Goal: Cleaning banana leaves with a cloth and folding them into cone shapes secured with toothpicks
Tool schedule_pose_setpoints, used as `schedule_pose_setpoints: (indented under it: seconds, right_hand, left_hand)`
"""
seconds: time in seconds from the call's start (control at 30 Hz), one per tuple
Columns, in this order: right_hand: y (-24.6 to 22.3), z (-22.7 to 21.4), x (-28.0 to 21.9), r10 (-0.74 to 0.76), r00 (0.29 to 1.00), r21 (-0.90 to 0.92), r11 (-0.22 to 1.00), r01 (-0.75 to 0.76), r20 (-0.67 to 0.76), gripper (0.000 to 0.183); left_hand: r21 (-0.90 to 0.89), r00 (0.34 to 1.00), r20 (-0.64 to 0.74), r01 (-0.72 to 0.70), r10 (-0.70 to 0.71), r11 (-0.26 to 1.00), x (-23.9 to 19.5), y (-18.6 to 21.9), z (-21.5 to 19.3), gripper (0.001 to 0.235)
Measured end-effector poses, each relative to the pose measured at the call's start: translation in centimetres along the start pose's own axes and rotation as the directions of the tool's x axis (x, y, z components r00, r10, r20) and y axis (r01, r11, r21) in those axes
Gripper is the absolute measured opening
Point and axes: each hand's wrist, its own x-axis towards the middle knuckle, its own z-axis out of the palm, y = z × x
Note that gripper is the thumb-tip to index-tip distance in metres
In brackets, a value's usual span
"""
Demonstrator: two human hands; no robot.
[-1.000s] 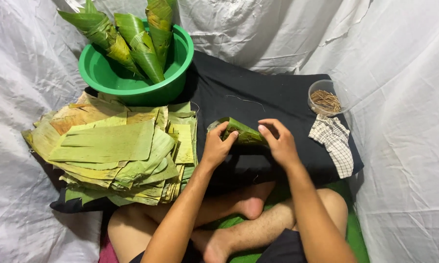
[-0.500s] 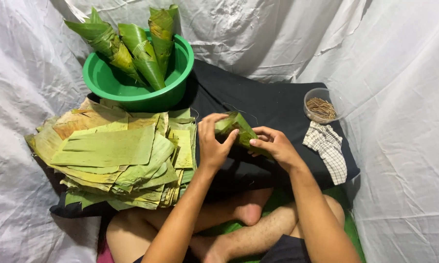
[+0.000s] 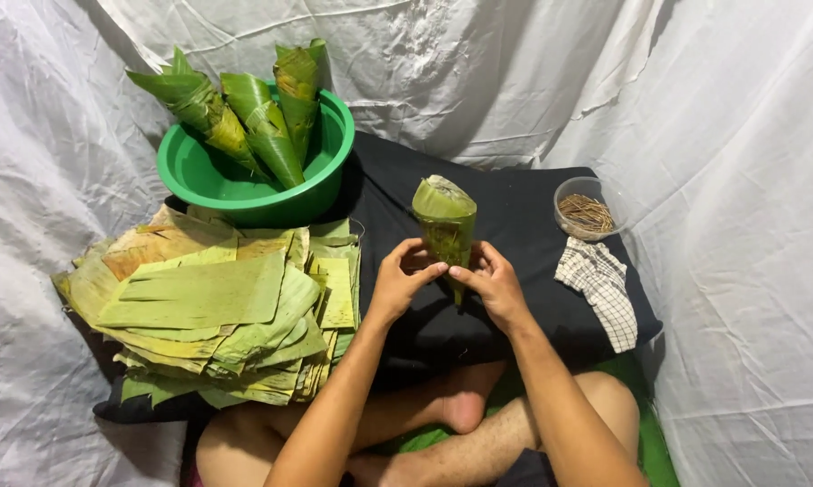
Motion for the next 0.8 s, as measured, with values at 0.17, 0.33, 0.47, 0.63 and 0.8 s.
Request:
schedule_pose_setpoints:
  seconds: [0.17,0.33,0.47,0.63,0.8]
  right_hand:
    - [-1.4,1.4,-1.4,-0.063,0.998,-0.137,0.989,0.059,-0.027,0.045]
    - [-1.8,1.5,-1.6,-0.089,0.996,-0.179,0.980,0.084,-0.022,0.040]
    - [-1.3,1.2,-1.4,-0.068,0.997,-0.109,0.992,0.071,0.026,0.038]
    - [-1.2,1.1,-1.3,-0.088,0.996,-0.115,0.989,0.089,0.009,0.036]
    - [-2.0,1.2,-1.5,-0.132,0.991,-0.161,0.978,0.134,0.021,0.021]
  left_hand:
    - [-0.010,1.000,-0.013,-0.003,0.003,1.000,-0.5,0.5,0.0,0.072]
    - [-0.023,0.999,-0.039,-0.013,0.012,1.000,0.0,0.0,-0.4,0.071]
    - [-0.072,0.999,-0.042,-0.019,0.016,0.997,-0.3,0.6,-0.6,0.060]
    - [-0.120,0.996,-0.029,-0.090,0.087,0.989,-1.0,2.4,-1.0,0.055]
    - [-0.211,0.988,0.075,-0.115,0.133,0.971,-1.3,2.5,-0.9,0.050]
